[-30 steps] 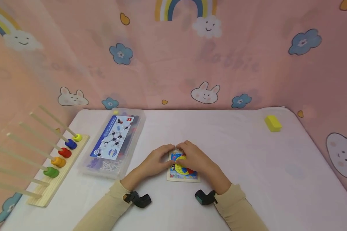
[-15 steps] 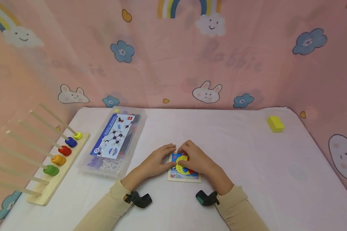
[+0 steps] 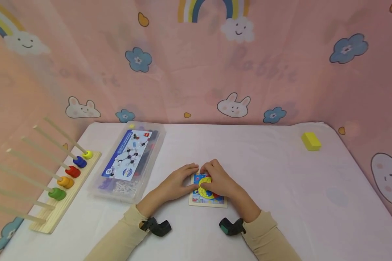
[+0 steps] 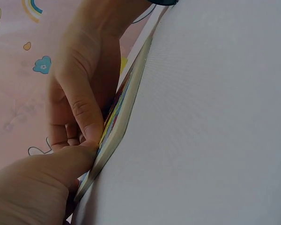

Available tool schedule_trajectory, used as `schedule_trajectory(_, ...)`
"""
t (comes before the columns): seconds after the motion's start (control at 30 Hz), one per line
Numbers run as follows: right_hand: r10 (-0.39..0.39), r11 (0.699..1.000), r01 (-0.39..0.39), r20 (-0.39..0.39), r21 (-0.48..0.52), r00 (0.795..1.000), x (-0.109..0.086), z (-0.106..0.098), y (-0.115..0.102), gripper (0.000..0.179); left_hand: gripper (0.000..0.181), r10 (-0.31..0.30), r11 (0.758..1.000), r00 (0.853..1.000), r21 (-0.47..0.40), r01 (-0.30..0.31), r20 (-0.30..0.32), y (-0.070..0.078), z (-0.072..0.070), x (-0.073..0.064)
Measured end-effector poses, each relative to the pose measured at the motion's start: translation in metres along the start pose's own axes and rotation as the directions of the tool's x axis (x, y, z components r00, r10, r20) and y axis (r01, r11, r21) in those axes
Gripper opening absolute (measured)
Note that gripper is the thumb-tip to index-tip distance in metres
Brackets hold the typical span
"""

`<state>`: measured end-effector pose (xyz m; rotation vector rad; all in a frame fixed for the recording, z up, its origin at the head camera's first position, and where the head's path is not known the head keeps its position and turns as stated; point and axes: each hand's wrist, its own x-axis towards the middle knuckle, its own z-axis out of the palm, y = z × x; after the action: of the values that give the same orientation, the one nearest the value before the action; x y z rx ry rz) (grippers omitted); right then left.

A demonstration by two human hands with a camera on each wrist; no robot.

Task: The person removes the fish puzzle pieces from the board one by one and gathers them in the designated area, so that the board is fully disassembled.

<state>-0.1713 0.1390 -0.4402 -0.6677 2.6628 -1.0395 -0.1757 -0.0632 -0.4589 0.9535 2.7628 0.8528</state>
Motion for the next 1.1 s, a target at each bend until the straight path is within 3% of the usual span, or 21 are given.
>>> schedule_trajectory(0.67, -0.006, 0.998, 0.008, -0.037, 0.059, 0.999, 0.0, 0.001, 0.001, 0.034, 0.061, 0.01, 1.0, 1.0, 0.0, -0.01, -0.001, 0.001, -0.002, -0.001)
schedule_trajectory(1.1, 0.005, 1.0, -0.006, -0.059, -0.002, 0.998, -0.002, 0.0, -0.009, 0.032, 0.06, 0.005, 1.0, 1.0, -0.004, -0.005, -0.012, 0.001, -0.001, -0.001)
